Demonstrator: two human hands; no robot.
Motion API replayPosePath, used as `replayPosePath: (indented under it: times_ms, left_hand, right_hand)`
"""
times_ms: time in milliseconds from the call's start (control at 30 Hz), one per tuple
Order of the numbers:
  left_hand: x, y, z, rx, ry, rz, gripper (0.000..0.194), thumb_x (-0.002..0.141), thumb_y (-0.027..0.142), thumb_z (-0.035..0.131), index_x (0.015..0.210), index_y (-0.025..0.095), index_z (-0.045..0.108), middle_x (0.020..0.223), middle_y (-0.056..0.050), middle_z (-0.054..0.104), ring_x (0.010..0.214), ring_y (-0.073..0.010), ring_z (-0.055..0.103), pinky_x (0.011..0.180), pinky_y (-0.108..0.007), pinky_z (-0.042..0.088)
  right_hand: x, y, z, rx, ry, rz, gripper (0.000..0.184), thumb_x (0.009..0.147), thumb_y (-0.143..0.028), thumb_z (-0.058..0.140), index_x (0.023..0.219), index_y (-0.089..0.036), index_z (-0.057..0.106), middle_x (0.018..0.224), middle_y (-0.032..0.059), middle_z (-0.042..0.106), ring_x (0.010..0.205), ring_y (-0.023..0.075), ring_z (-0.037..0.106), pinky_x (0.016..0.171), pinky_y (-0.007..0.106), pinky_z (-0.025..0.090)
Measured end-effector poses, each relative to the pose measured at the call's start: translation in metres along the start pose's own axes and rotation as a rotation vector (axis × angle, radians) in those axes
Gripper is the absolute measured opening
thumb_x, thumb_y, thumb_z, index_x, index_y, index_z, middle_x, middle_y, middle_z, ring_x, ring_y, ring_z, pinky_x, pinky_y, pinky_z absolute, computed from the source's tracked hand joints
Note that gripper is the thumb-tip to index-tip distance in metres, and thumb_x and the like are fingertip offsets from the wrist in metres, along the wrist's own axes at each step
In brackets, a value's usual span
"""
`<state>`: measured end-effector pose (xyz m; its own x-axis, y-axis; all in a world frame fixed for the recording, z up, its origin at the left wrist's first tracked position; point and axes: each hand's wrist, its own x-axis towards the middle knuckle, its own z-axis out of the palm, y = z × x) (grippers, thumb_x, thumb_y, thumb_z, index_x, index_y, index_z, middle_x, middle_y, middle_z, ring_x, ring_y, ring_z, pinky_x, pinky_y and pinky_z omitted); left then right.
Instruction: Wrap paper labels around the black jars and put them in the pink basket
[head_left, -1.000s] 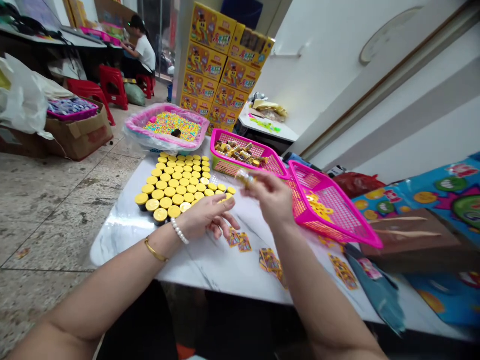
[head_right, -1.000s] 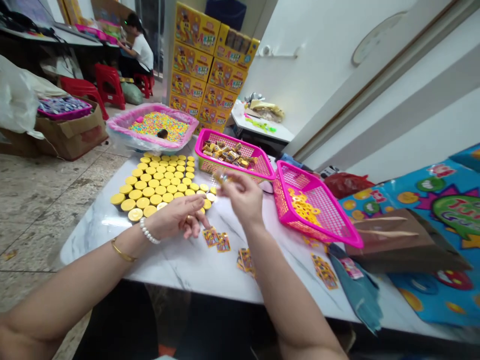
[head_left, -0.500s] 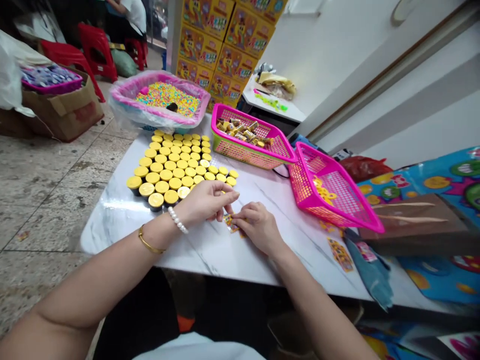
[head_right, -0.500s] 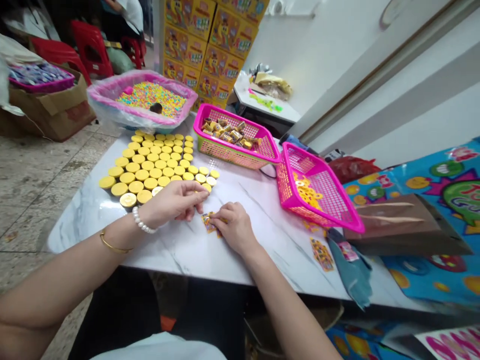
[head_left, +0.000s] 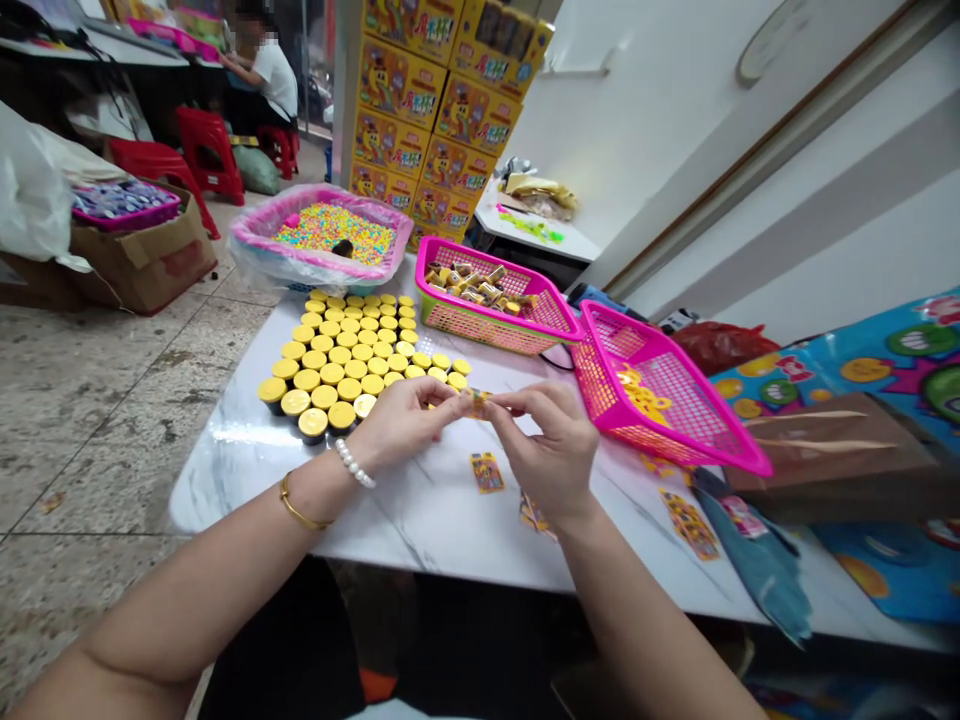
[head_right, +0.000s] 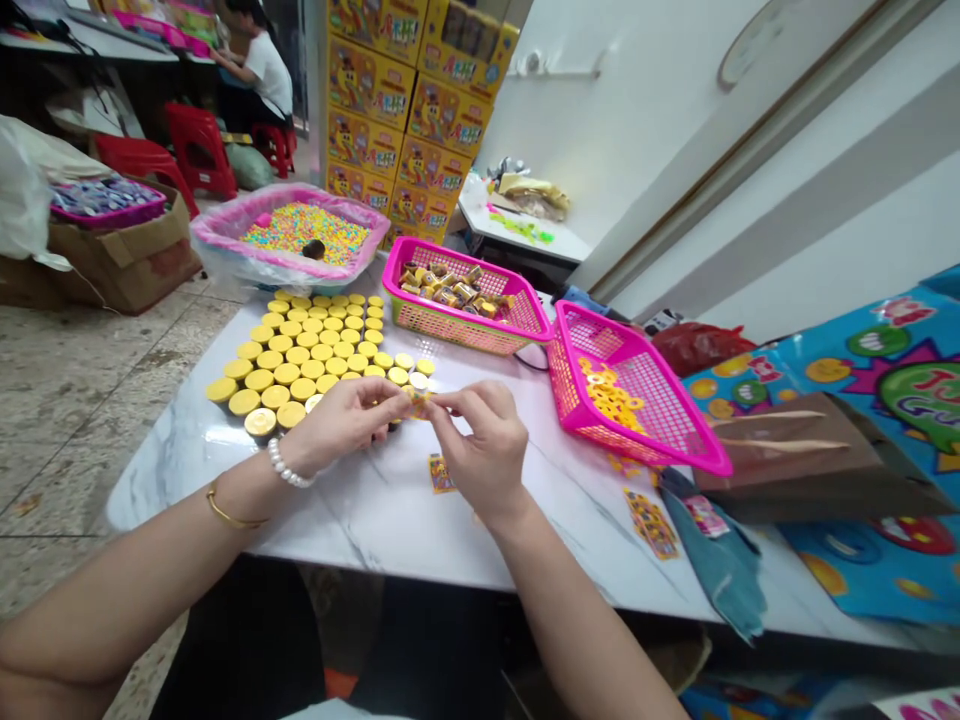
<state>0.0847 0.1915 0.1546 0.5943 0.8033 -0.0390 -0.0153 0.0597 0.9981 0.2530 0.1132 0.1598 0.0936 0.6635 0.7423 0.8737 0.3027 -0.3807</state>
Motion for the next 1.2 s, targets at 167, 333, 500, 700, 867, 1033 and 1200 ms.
replayPosePath:
  times_ms: [167, 333, 500, 700, 867, 1033, 1200]
  left_hand:
    - [0.001, -0.001, -0.002, -0.137, -0.001, 0.074, 0.03, 0.082, 0.042, 0.067, 0.068, 0.017, 0.058, 0.049, 0.005, 0.051, 0.042, -0.0061, 0.042, 0.043, -0.019, 0.031]
    - [0.003, -0.004, -0.001, -0.102, 0.099, 0.061, 0.027, 0.081, 0.041, 0.068, 0.073, 0.016, 0.062, 0.053, 0.004, 0.054, 0.043, -0.0068, 0.045, 0.044, -0.02, 0.033]
    - [0.001, -0.003, 0.002, -0.057, 0.355, 0.161, 0.025, 0.08, 0.04, 0.069, 0.077, 0.017, 0.062, 0.062, 0.003, 0.06, 0.047, -0.0071, 0.047, 0.045, -0.02, 0.036]
    - [-0.003, -0.004, 0.007, 0.106, 0.35, 0.264, 0.014, 0.076, 0.03, 0.074, 0.07, 0.017, 0.071, 0.065, -0.001, 0.066, 0.053, -0.0087, 0.05, 0.049, -0.021, 0.04]
    - [-0.003, -0.004, 0.009, 0.081, 0.35, 0.219, 0.012, 0.074, 0.028, 0.075, 0.072, 0.017, 0.074, 0.061, 0.0, 0.064, 0.049, -0.0078, 0.047, 0.046, -0.02, 0.038]
    - [0.0, -0.003, 0.007, -0.04, 0.391, 0.135, 0.018, 0.071, 0.033, 0.078, 0.075, 0.015, 0.073, 0.051, 0.004, 0.055, 0.043, -0.0066, 0.041, 0.04, -0.02, 0.031]
    - [-0.001, -0.002, 0.008, -0.083, 0.344, 0.123, 0.021, 0.071, 0.035, 0.078, 0.073, 0.015, 0.073, 0.049, 0.004, 0.053, 0.043, -0.0063, 0.04, 0.04, -0.02, 0.031]
  right_hand:
    - [0.009, -0.003, 0.026, 0.412, -0.101, 0.375, 0.03, 0.082, -0.04, 0.072, 0.104, -0.021, 0.066, 0.088, 0.0034, 0.067, 0.073, 0.0165, 0.063, 0.063, 0.031, 0.051]
    - [0.001, 0.008, 0.038, 0.879, -0.386, 0.835, 0.039, 0.077, -0.054, 0.074, 0.076, -0.016, 0.064, 0.058, 0.0, 0.063, 0.049, 0.0106, 0.054, 0.044, 0.022, 0.038]
    - [-0.005, 0.012, 0.039, 0.853, -0.139, 0.811, 0.022, 0.068, -0.033, 0.084, 0.078, -0.018, 0.07, 0.065, -0.0011, 0.069, 0.055, 0.0093, 0.056, 0.051, 0.021, 0.043]
    - [-0.007, 0.008, 0.04, 0.842, -0.044, 0.798, 0.019, 0.067, -0.03, 0.083, 0.075, -0.019, 0.07, 0.064, -0.0012, 0.069, 0.056, 0.0114, 0.058, 0.052, 0.024, 0.045]
    - [-0.006, -0.001, 0.041, 0.801, -0.047, 0.768, 0.026, 0.065, -0.036, 0.085, 0.065, -0.019, 0.065, 0.056, -0.0024, 0.064, 0.052, 0.0118, 0.057, 0.052, 0.025, 0.046]
    - [-0.005, -0.001, 0.041, 0.75, -0.016, 0.708, 0.026, 0.07, -0.04, 0.081, 0.068, -0.019, 0.066, 0.06, -0.0014, 0.066, 0.054, 0.012, 0.057, 0.054, 0.026, 0.048]
    - [-0.008, 0.001, 0.042, 0.731, 0.005, 0.654, 0.023, 0.073, -0.039, 0.079, 0.07, -0.019, 0.067, 0.062, -0.0016, 0.065, 0.056, 0.0125, 0.058, 0.056, 0.026, 0.048]
